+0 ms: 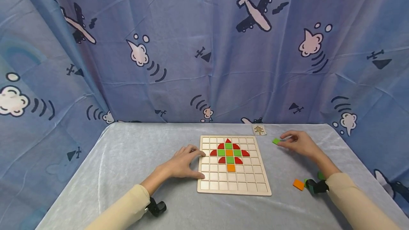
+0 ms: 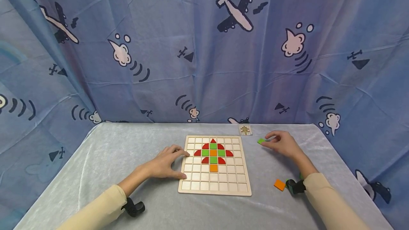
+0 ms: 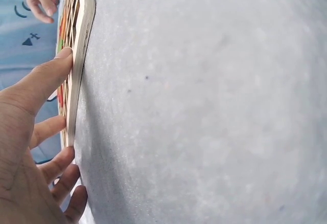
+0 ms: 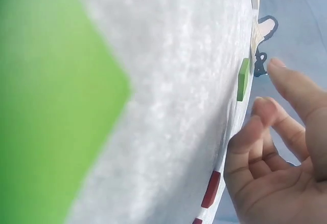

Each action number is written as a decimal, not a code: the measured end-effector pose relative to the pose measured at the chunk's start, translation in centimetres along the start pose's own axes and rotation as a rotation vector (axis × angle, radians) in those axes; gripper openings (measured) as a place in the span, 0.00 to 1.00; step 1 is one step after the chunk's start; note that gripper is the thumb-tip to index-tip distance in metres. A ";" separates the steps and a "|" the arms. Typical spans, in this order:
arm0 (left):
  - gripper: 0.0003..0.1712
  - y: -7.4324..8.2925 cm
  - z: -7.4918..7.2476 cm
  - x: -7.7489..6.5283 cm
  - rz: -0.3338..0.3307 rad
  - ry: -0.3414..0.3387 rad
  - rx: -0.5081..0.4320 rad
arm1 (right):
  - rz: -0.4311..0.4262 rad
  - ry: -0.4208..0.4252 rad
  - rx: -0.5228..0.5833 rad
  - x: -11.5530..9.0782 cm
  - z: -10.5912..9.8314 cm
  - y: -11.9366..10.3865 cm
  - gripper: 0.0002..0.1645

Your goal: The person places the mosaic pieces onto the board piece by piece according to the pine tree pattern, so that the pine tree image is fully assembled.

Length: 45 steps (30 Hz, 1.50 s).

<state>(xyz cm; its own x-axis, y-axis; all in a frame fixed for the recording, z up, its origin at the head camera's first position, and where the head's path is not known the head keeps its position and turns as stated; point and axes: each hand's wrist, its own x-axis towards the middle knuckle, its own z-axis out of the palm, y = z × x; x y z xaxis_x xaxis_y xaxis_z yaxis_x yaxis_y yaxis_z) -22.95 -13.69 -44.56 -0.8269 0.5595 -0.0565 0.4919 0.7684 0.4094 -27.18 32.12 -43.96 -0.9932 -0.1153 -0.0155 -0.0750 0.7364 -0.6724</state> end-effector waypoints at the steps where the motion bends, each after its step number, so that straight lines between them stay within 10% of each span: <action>1: 0.43 0.0 0.0 0.0 0.000 0.000 0.001 | 0.012 0.001 -0.007 0.1 0.0 0.0 0.31; 45: 0.43 -0.1 0.0 0.0 0.004 0.005 0.000 | 0.059 -0.037 0.058 0.9 0.1 -0.3 0.27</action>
<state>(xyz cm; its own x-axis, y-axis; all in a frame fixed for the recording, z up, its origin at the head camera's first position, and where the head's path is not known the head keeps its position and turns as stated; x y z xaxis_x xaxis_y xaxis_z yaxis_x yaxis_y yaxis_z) -22.97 -13.74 -44.63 -0.8261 0.5613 -0.0507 0.4952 0.7659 0.4100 -27.99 31.73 -43.87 -0.9916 -0.0984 -0.0834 -0.0100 0.7033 -0.7109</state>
